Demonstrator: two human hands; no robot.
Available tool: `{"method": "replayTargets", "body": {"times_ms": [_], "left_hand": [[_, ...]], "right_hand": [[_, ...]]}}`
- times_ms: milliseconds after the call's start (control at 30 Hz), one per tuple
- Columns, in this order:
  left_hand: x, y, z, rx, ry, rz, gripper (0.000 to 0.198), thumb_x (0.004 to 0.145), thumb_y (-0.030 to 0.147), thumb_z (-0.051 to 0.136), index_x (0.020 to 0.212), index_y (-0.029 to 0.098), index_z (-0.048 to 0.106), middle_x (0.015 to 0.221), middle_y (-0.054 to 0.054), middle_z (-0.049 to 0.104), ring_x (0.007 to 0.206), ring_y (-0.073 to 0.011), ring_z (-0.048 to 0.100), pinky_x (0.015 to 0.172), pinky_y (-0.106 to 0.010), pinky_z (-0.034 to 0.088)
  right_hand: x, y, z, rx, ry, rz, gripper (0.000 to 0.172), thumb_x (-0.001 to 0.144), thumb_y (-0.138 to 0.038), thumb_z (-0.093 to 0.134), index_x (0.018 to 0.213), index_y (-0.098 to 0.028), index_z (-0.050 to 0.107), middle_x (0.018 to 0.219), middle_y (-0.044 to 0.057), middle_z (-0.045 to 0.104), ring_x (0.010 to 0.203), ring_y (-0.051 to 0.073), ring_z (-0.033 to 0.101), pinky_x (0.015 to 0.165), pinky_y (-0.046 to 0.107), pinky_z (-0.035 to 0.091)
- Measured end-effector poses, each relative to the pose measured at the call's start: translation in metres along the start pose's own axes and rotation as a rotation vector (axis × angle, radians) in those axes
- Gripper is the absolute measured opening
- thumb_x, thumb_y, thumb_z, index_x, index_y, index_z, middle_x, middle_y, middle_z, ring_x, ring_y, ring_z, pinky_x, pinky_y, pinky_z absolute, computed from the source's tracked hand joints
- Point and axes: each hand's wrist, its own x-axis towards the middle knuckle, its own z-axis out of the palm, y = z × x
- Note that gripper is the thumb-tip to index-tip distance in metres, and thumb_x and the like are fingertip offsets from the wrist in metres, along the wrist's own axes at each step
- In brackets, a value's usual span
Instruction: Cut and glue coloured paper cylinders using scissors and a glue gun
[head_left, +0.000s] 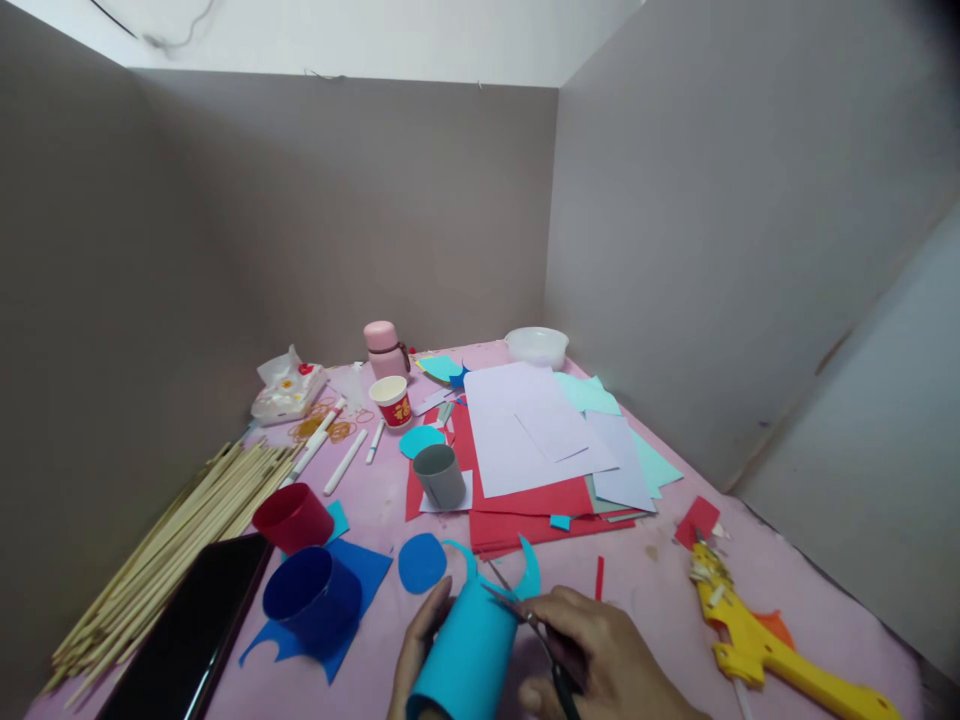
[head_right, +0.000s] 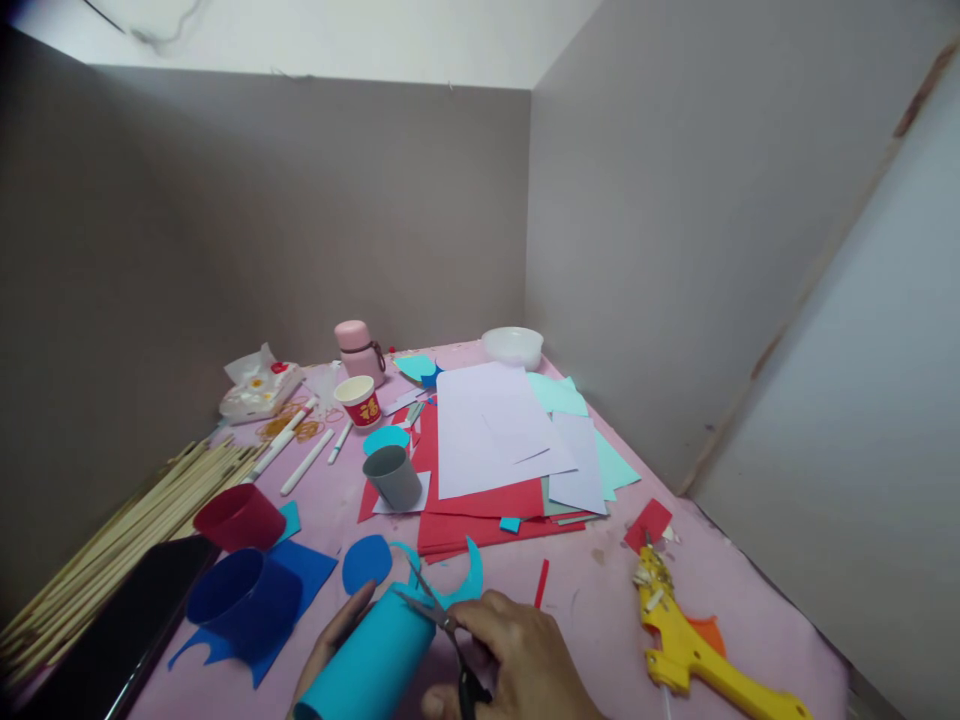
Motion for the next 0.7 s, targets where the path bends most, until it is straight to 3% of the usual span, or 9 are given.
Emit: {"method": "replayTargets", "body": {"times_ms": [267, 400, 500, 600, 700], "left_hand": [[0.001, 0.013, -0.002, 0.024, -0.082, -0.048, 0.030, 0.072, 0.033, 0.063, 0.101, 0.025, 0.070, 0.100, -0.005, 0.075, 0.116, -0.0358, 0.057, 0.103, -0.048, 0.041], [-0.003, 0.016, 0.000, 0.000, 0.010, -0.020, 0.029, 0.071, 0.037, 0.064, 0.096, 0.024, 0.071, 0.102, -0.008, 0.074, 0.114, -0.0379, 0.057, 0.103, -0.051, 0.041], [-0.009, 0.022, 0.001, -0.021, 0.020, 0.015, 0.028, 0.069, 0.040, 0.066, 0.092, 0.024, 0.071, 0.098, -0.007, 0.074, 0.110, -0.0365, 0.060, 0.101, -0.049, 0.043], [-0.011, 0.034, 0.003, -0.019, -0.099, -0.011, 0.022, 0.070, 0.041, 0.067, 0.083, 0.024, 0.071, 0.084, -0.005, 0.075, 0.100, -0.0335, 0.065, 0.096, -0.046, 0.048], [-0.010, 0.046, 0.006, -0.010, -0.251, -0.107, 0.024, 0.074, 0.044, 0.063, 0.066, 0.022, 0.068, 0.067, -0.004, 0.072, 0.087, -0.0331, 0.069, 0.089, -0.047, 0.052]], "right_hand": [[0.000, 0.004, 0.003, 0.138, 0.018, -0.012, 0.055, 0.068, -0.068, 0.059, 0.087, -0.018, 0.073, 0.060, 0.000, 0.051, 0.052, 0.014, 0.043, 0.050, 0.024, 0.028], [0.002, 0.003, 0.004, 0.220, -0.028, 0.035, 0.058, 0.068, -0.068, 0.060, 0.089, -0.015, 0.073, 0.056, -0.002, 0.047, 0.048, 0.012, 0.037, 0.049, 0.024, 0.029], [0.002, 0.002, 0.004, 0.306, -0.058, 0.017, 0.059, 0.068, -0.067, 0.061, 0.098, -0.017, 0.071, 0.067, 0.001, 0.055, 0.055, 0.014, 0.044, 0.053, 0.025, 0.037], [0.000, 0.002, 0.001, 0.429, -0.090, -0.028, 0.065, 0.068, -0.066, 0.063, 0.114, -0.021, 0.064, 0.092, 0.007, 0.060, 0.079, 0.022, 0.054, 0.072, 0.030, 0.045], [-0.004, 0.001, -0.005, 0.613, -0.241, 0.024, 0.064, 0.070, -0.063, 0.064, 0.118, -0.021, 0.061, 0.096, 0.007, 0.061, 0.089, 0.024, 0.056, 0.080, 0.033, 0.045]]}}
